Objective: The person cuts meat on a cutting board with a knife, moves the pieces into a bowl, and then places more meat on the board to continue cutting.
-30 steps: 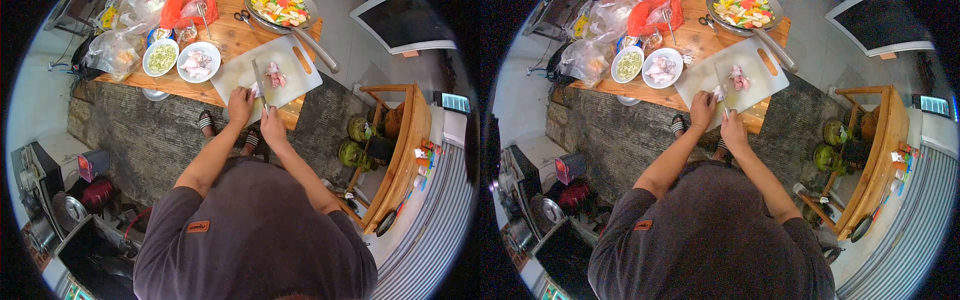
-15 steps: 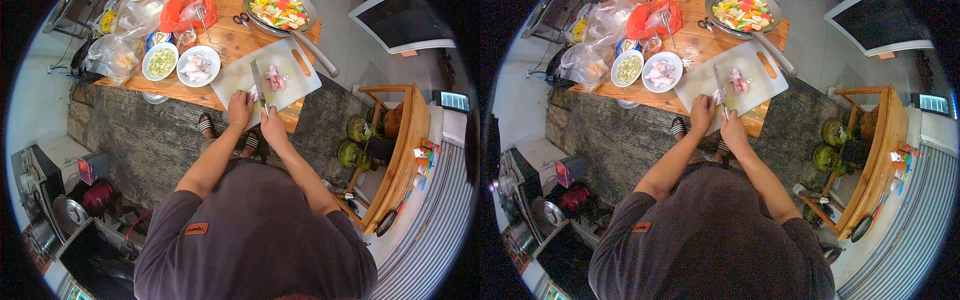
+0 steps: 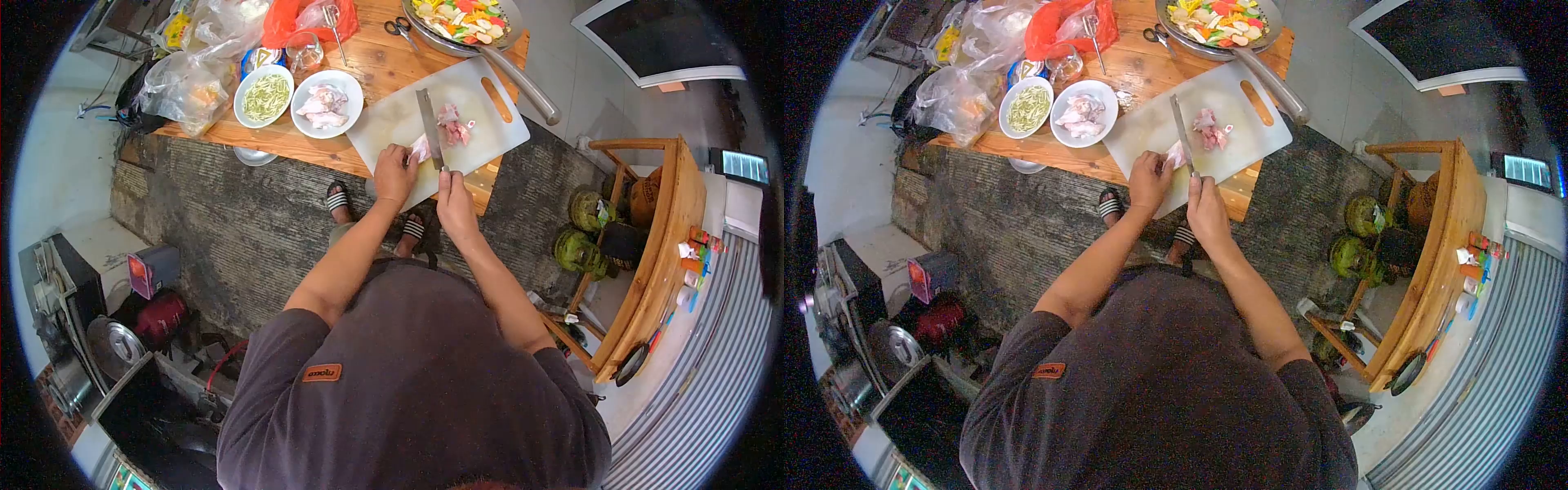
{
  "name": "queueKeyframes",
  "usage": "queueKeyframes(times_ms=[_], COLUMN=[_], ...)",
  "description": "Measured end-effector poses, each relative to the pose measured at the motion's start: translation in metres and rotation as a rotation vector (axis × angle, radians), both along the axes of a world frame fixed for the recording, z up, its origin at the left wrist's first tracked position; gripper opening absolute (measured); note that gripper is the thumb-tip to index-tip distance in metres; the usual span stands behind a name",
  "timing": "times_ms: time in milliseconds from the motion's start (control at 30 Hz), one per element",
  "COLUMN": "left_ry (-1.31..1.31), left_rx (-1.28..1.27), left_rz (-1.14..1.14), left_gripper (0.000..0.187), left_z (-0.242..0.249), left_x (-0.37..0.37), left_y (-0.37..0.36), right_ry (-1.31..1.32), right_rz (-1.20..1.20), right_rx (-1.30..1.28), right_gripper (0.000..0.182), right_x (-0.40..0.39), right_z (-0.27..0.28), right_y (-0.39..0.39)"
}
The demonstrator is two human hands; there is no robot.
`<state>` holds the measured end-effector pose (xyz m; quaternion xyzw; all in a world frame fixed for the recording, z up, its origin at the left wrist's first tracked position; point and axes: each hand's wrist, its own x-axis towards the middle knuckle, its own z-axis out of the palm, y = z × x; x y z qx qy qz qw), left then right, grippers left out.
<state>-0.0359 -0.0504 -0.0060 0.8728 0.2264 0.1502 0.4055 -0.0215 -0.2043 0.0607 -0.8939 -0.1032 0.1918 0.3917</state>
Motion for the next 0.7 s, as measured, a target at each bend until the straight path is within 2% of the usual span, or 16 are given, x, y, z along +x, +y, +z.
queueKeyframes(times_ms=[433,700], left_ry=[-0.067,-0.018], left_rx=[0.004,0.003], left_rz=[0.004,0.016], left_gripper=[0.019,0.019], left_z=[-0.006,-0.002], left_x=[0.001,0.000], left_y=[0.000,0.000], right_ry=[-0.032,-0.013], right_rz=[0.016,0.000], right_rx=[-0.048,-0.085], right_gripper=[0.044,0.044], right_x=[-0.004,-0.005], right_z=[-0.010,-0.004], right_y=[0.007,0.011])
